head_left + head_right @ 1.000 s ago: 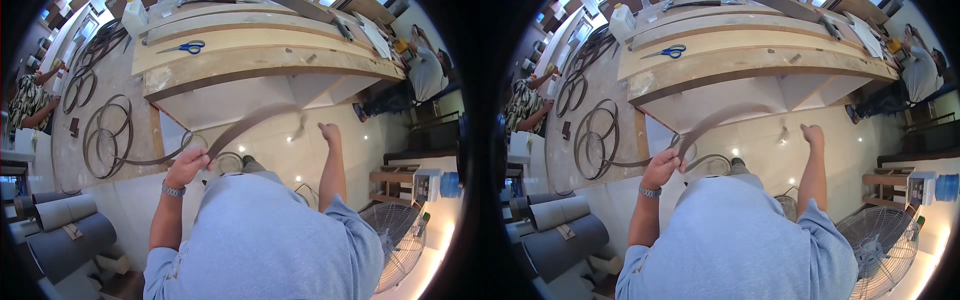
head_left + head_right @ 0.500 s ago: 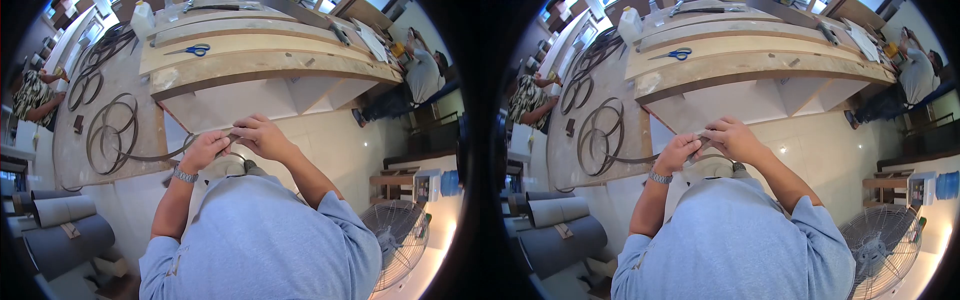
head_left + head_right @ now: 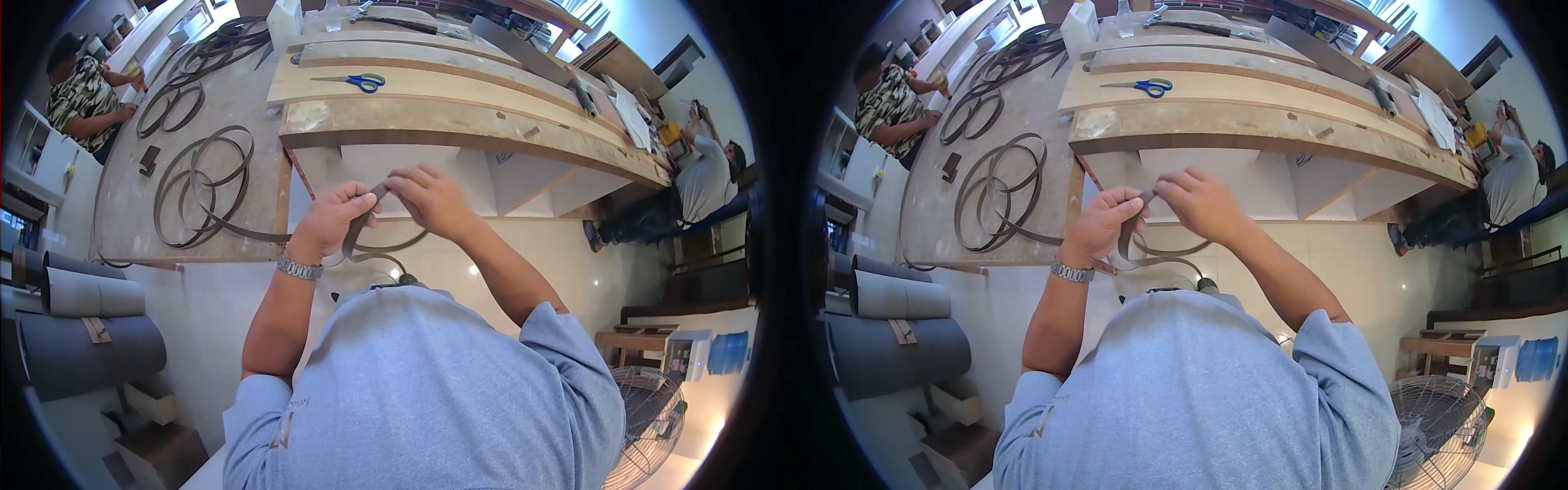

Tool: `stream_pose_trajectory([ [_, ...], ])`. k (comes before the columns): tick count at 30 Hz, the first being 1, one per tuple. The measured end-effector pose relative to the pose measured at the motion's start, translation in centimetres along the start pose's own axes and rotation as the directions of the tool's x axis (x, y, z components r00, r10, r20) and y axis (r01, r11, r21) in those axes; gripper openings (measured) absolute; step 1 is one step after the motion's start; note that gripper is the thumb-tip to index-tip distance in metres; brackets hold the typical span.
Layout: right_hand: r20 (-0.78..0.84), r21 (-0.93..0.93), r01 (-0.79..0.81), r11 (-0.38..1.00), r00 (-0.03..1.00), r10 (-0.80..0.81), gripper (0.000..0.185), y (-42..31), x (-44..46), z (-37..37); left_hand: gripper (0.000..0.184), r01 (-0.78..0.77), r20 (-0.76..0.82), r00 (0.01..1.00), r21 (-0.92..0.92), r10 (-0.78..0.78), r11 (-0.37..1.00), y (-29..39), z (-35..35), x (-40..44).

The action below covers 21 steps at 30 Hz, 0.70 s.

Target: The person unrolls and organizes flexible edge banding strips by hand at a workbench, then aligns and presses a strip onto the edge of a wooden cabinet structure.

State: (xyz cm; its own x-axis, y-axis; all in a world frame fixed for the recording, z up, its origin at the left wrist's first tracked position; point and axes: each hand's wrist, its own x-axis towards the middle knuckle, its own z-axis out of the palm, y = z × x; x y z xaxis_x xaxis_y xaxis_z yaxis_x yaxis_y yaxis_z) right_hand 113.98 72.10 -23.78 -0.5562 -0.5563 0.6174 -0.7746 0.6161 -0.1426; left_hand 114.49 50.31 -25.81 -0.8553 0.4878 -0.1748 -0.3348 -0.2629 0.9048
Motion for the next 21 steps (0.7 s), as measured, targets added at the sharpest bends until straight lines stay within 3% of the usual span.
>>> stream_pose_trajectory([
  [4, -0.097, -0.006, -0.029, 1.000, 0.995, 0.028, 0.024, 0.3, 0.7, -0.5, 0.014, -0.096, -0.010, 0.995, -0.041, 0.096, 0.995, -0.1, -0.1, -0.1],
  [7, -0.033, -0.031, -0.042, 0.999, 0.999, 0.041, 0.023, 0.5, 0.8, -0.9, 0.013, -0.125, 0.021, 0.992, -0.051, 0.126, 0.991, 0.9, 0.8, 0.3],
  [10, -0.130, -0.084, 0.046, 0.995, 0.990, -0.056, 0.024, 1.1, 2.4, -2.1, 0.023, -0.203, 0.021, 0.979, 0.014, 0.203, 0.979, 2.2, 1.9, 0.2],
  [11, -0.135, -0.101, 0.043, 0.994, 0.989, -0.057, 0.025, 1.4, 3.1, -2.5, 0.030, -0.239, 0.005, 0.970, 0.230, 0.244, 0.943, 2.6, 2.1, -0.1],
  [13, -0.153, -0.139, 0.035, 0.990, 0.987, -0.057, 0.026, 1.7, 4.6, -3.8, 0.045, -0.264, 0.010, 0.943, 0.626, 0.331, 0.734, 3.2, 2.6, -0.8],
  [16, -0.202, -0.139, 0.067, 0.988, 0.975, -0.094, 0.027, 1.3, 7.0, -5.5, 0.062, -0.236, 0.150, 0.967, 0.243, 0.203, 0.941, 1.8, 1.7, -0.1],
  [19, -0.258, -0.106, 0.093, 0.990, 0.959, -0.117, 0.028, 1.0, 8.4, -6.4, 0.068, -0.266, 0.393, 0.892, 0.052, 0.225, 0.962, 2.3, 0.1, 0.0],
  [21, -0.288, -0.050, 0.083, 0.995, 0.953, -0.094, 0.028, 0.4, 8.9, -7.1, 0.078, -0.345, 0.386, 0.867, 0.005, 0.317, 0.939, 2.9, -0.1, 0.3],
])
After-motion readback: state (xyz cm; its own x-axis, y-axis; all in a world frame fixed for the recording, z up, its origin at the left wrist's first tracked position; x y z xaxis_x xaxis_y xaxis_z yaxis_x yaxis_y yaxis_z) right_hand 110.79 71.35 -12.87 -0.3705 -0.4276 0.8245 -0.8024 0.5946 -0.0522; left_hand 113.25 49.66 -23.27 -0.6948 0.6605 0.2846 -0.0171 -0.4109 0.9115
